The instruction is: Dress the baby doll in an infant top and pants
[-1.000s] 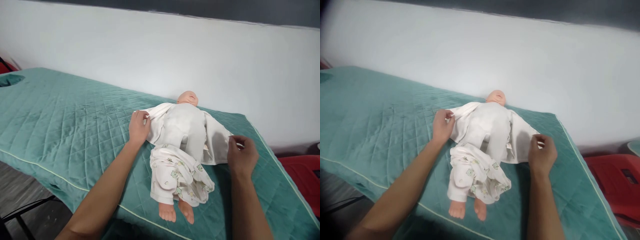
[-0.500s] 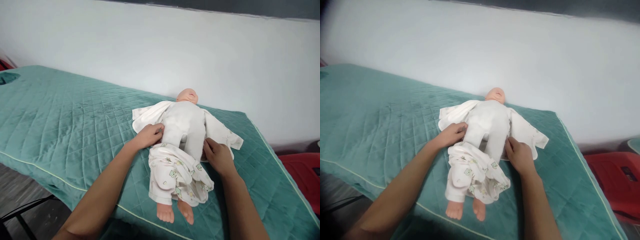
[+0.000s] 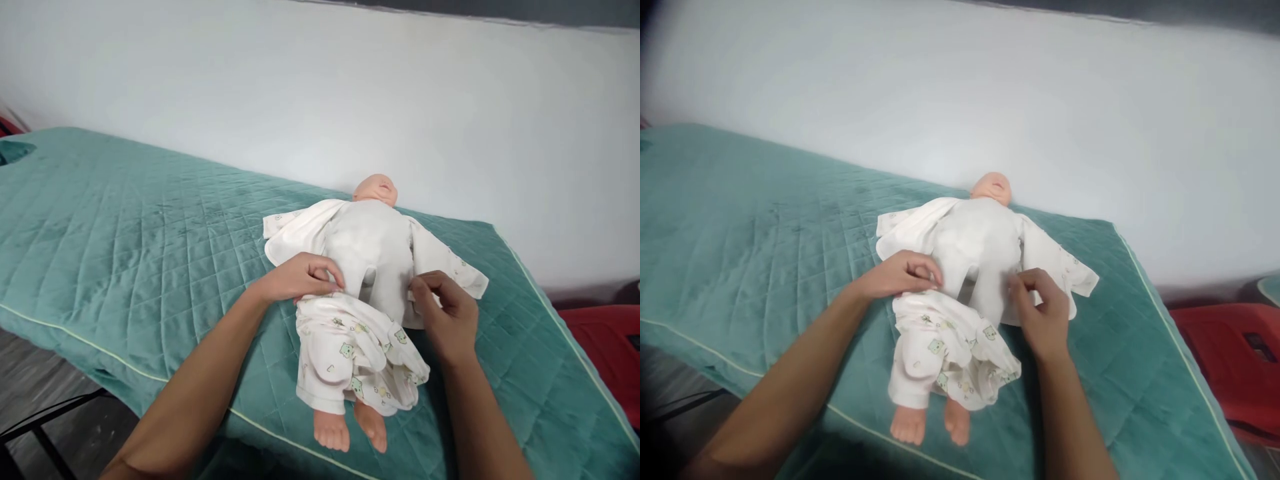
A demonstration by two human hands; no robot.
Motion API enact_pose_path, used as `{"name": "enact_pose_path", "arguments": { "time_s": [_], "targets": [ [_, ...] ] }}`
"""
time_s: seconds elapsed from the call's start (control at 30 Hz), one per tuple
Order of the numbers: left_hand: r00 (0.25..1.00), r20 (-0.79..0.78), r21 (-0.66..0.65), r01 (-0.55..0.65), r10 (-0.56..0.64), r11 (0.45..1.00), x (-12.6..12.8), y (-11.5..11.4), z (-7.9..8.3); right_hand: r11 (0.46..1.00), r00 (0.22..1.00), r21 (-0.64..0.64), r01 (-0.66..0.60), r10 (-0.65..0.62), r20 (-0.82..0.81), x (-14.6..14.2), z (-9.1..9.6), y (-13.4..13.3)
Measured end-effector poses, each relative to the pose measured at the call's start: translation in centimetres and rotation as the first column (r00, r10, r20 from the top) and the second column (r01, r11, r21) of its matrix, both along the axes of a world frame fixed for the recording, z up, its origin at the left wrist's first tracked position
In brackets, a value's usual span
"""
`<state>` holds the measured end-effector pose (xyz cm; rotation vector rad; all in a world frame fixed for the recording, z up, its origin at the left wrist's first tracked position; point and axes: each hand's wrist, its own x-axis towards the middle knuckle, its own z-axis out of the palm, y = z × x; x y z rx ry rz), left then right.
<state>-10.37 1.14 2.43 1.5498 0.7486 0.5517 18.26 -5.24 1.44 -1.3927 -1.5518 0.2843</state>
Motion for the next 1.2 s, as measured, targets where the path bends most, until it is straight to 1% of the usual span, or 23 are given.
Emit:
{"name": "enact_pose_path", "arguments": {
  "time_s": [0.07, 0.13, 0.2, 0.27, 0.37, 0.5, 0.6, 0.7, 0.87, 0.9, 0.93, 1.0, 1.07, 1.13, 1.2],
  "targets": [
    [0.99, -0.019, -0.057, 0.138, -0.14, 0.989, -0.3, 0.0, 0.2, 0.983, 0.984, 0.077, -0.168, 0.163, 0.075, -1.1, 0.3, -0.2],
    [0.967, -0.009, -0.109, 0.253, -0.256, 0.961, -0.4, 0.1, 0.2, 0.947, 0.944, 0.093, -0.308, 0.291, 0.157, -2.2, 0.7, -0.4],
    [0.936, 0.005, -0.169, 0.347, -0.351, 0.923, -0.5, 0.1, 0.2, 0.907, 0.891, 0.054, -0.417, 0.396, 0.222, -2.9, 1.2, -0.7],
    [0.905, 0.006, -0.226, 0.415, -0.425, 0.881, -0.4, 0.1, 0.1, 0.863, 0.834, 0.001, -0.505, 0.488, 0.258, -3.4, 1.6, -0.9],
    [0.865, -0.016, -0.239, 0.483, -0.501, 0.842, -0.1, -0.1, 0.3, 0.793, 0.759, -0.068, -0.605, 0.601, 0.252, -3.7, 2.0, -1.2],
    [0.835, -0.027, -0.205, 0.534, -0.55, 0.82, 0.0, -0.3, 0.7, 0.711, 0.683, -0.143, -0.688, 0.702, 0.202, -4.0, 2.2, -1.4],
    [0.841, 0.0, -0.197, 0.53, -0.541, 0.825, 0.0, -0.4, 0.7, 0.669, 0.653, -0.174, -0.723, 0.743, 0.147, -4.2, 2.4, -1.5],
    [0.844, -0.006, -0.207, 0.523, -0.536, 0.827, 0.2, -0.4, 0.7, 0.628, 0.624, -0.197, -0.752, 0.776, 0.094, -4.4, 2.6, -1.5],
    [0.806, -0.012, -0.246, 0.572, -0.592, 0.783, 0.5, -0.2, 0.8, 0.562, 0.583, -0.263, -0.784, 0.812, -0.001, -4.2, 2.6, -1.7],
    [0.802, -0.009, -0.247, 0.577, -0.597, 0.779, 0.6, -0.2, 0.9, 0.562, 0.591, -0.272, -0.781, 0.806, -0.035, -4.0, 2.5, -1.8],
    [0.801, -0.008, -0.243, 0.579, -0.599, 0.778, 0.6, -0.1, 0.9, 0.572, 0.612, -0.281, -0.771, 0.788, -0.074, -3.9, 2.4, -1.9],
    [0.8, -0.021, -0.224, 0.581, -0.6, 0.782, 0.6, -0.1, 1.0, 0.621, 0.677, -0.299, -0.725, 0.722, -0.143, -3.8, 2.2, -2.1],
    [0.799, -0.036, -0.202, 0.582, -0.6, 0.788, 0.7, -0.2, 1.2, 0.671, 0.738, -0.318, -0.669, 0.652, -0.174, -3.8, 2.1, -2.3],
    [0.8, -0.039, -0.193, 0.582, -0.599, 0.79, 0.7, -0.3, 1.2, 0.701, 0.769, -0.324, -0.635, 0.614, -0.177, -4.1, 1.9, -2.4],
    [0.799, -0.019, -0.199, 0.586, -0.601, 0.785, 0.8, -0.4, 1.3, 0.717, 0.783, -0.32, -0.62, 0.595, -0.184, -4.3, 1.8, -2.4]
  ]
}}
